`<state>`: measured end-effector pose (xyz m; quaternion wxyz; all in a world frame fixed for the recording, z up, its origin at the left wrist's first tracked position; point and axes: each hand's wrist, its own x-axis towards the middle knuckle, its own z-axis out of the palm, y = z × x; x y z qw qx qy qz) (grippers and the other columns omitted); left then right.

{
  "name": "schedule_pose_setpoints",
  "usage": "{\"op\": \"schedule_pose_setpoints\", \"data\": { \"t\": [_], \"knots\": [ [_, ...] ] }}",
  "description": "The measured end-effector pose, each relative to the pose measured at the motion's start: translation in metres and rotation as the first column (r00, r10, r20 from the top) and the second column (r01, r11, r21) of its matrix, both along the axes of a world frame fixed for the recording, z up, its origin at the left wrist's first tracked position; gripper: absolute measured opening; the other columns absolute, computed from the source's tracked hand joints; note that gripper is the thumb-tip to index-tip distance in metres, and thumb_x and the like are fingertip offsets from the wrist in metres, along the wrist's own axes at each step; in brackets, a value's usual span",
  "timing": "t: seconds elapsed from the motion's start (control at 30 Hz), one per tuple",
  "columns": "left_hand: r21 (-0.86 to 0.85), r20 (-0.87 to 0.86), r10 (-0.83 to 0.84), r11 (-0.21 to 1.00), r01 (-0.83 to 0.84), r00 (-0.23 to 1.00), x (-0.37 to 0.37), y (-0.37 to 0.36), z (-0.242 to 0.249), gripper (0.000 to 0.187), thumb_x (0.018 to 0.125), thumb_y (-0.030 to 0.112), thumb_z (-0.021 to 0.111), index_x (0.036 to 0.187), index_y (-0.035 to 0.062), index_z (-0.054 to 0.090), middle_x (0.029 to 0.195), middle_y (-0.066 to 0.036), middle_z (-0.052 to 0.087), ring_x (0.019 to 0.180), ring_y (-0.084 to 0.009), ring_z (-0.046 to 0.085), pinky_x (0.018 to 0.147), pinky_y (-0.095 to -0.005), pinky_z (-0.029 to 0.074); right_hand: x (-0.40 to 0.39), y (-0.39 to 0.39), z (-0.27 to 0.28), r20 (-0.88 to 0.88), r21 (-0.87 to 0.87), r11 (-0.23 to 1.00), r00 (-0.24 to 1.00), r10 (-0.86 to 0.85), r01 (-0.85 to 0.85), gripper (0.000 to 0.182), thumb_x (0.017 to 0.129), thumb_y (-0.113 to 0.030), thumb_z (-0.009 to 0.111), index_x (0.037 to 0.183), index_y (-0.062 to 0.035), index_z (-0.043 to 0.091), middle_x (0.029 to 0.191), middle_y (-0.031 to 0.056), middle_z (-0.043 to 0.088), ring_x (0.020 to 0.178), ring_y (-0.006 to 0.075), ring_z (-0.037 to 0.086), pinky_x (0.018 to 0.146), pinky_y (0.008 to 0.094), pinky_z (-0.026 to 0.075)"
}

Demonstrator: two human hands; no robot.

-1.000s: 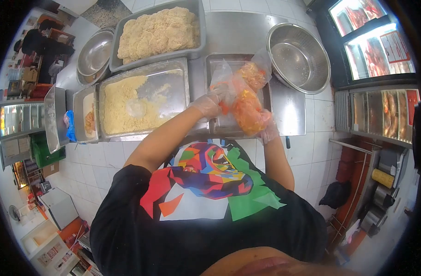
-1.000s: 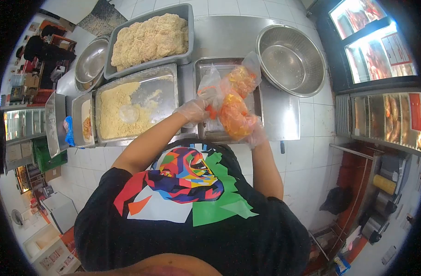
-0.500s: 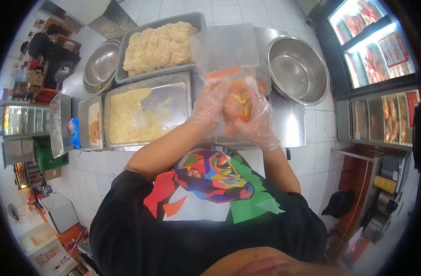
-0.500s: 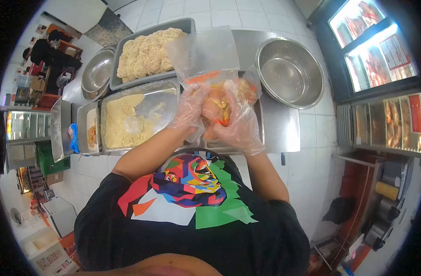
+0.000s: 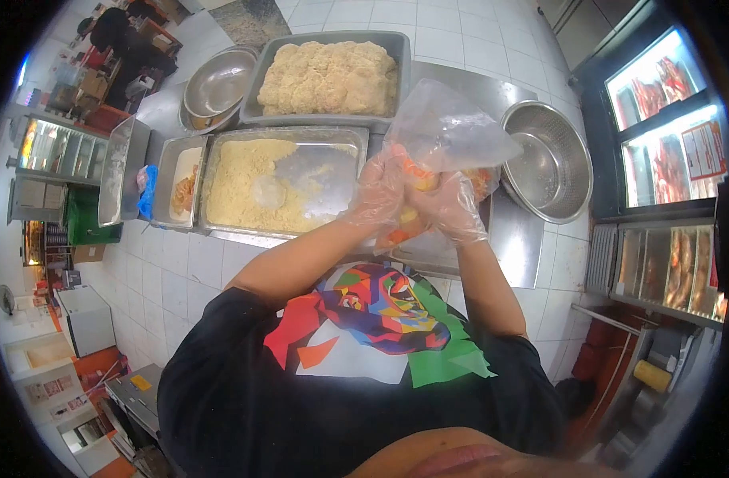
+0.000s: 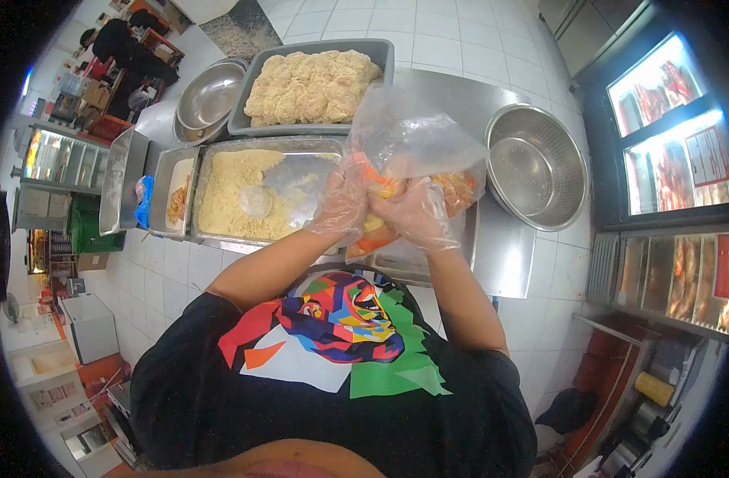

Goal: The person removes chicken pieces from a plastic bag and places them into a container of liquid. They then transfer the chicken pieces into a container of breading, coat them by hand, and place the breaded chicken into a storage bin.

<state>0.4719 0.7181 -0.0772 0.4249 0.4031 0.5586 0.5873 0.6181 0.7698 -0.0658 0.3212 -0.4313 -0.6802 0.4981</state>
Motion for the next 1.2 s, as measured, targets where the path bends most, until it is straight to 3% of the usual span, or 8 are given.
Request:
{"op": "schedule_pose_setpoints", "data": {
  "t": [0.13,0.33,0.43,0.6,0.7,0.8,1.03,1.2],
  "knots": [
    [0.097,0.131,-0.073,0.993,0.060,0.989,-0.017,0.007,-0.004,0.033,0.112,0.038,0.049,0.104,0.0085,0.062,0.094,0.002,0.057,0.091,-0.0067,0.052,0.078,-0.0290,0.048,-0.008,0.003,0.024,0.112,-0.064,0.996,0.992,0.062,-0.055,0.066,0.076,-0.034,0.087,0.126,-0.0010,0.060,0.112,0.0144,0.071,0.098,0.0222,0.069,0.085,0.0371,0.055],
    [-0.159,0.383,0.319,0.947,-0.278,0.867,0.004,0.016,0.068,0.040,0.108,0.048,0.053,0.110,0.0090,0.063,0.102,-0.002,0.061,0.095,-0.0125,0.059,0.085,-0.0329,0.053,0.010,0.011,0.035,-0.495,-0.413,0.854,0.865,0.079,-0.315,0.067,0.082,-0.019,0.086,0.138,-0.0013,0.053,0.119,0.0107,0.070,0.107,0.0181,0.066,0.096,0.0339,0.054],
    [-0.246,0.371,0.359,0.927,-0.282,0.856,-0.014,0.021,0.056,0.054,0.105,0.055,0.054,0.126,0.0060,0.063,0.114,-0.005,0.063,0.103,-0.0163,0.062,0.092,-0.0362,0.054,0.015,0.008,0.022,-0.353,-0.226,0.900,0.892,0.281,-0.373,0.066,0.080,-0.017,0.087,0.136,0.0003,0.055,0.119,0.0104,0.070,0.108,0.0172,0.066,0.098,0.0334,0.053],
    [-0.336,0.401,0.454,0.881,-0.333,0.796,-0.022,0.021,0.044,0.056,0.106,0.051,0.055,0.137,0.0044,0.057,0.122,-0.004,0.064,0.113,-0.0194,0.063,0.099,-0.0367,0.052,-0.002,-0.004,-0.006,-0.307,-0.128,0.984,0.948,0.081,-0.125,0.057,0.079,-0.015,0.082,0.128,0.0019,0.061,0.117,0.0101,0.071,0.109,0.0178,0.067,0.097,0.0337,0.053],
    [-0.193,0.399,0.212,0.970,-0.144,0.892,-0.040,0.005,0.022,0.052,0.101,0.040,0.068,0.137,0.0044,0.057,0.126,-0.005,0.066,0.118,-0.0201,0.063,0.105,-0.0364,0.050,-0.005,-0.014,-0.020,-0.179,-0.133,0.991,0.984,-0.012,-0.012,0.053,0.076,-0.012,0.078,0.125,0.0022,0.063,0.116,0.0104,0.072,0.106,0.0193,0.068,0.095,0.0344,0.054],
    [-0.045,0.306,-0.372,0.914,0.403,0.876,-0.052,-0.020,0.032,0.062,0.090,0.028,0.083,0.140,0.0040,0.056,0.132,-0.007,0.065,0.124,-0.0211,0.061,0.110,-0.0360,0.047,-0.007,-0.014,-0.038,-0.095,-0.144,0.989,0.995,-0.032,0.018,0.049,0.075,-0.009,0.073,0.121,0.0018,0.066,0.113,0.0110,0.073,0.102,0.0206,0.069,0.091,0.0354,0.054],
    [-0.160,0.155,-0.347,0.915,0.370,0.925,-0.085,-0.052,0.032,0.067,0.078,0.010,0.086,0.139,0.0051,0.058,0.131,-0.006,0.066,0.120,-0.0168,0.062,0.105,-0.0350,0.051,-0.039,-0.019,-0.025,-0.212,-0.223,0.960,0.969,0.124,-0.171,0.043,0.074,-0.009,0.068,0.116,0.0025,0.069,0.108,0.0128,0.073,0.102,0.0228,0.070,0.090,0.0362,0.055],
    [-0.185,0.182,-0.230,0.947,0.263,0.956,-0.125,-0.090,0.019,0.061,0.081,0.003,0.078,0.138,0.0059,0.058,0.130,-0.005,0.065,0.120,-0.0178,0.062,0.104,-0.0354,0.052,-0.091,-0.035,0.009,-0.047,0.019,0.950,0.949,0.313,-0.312,0.042,0.075,-0.012,0.071,0.115,0.0017,0.071,0.110,0.0138,0.074,0.102,0.0223,0.070,0.092,0.0349,0.054]
  ]
}}
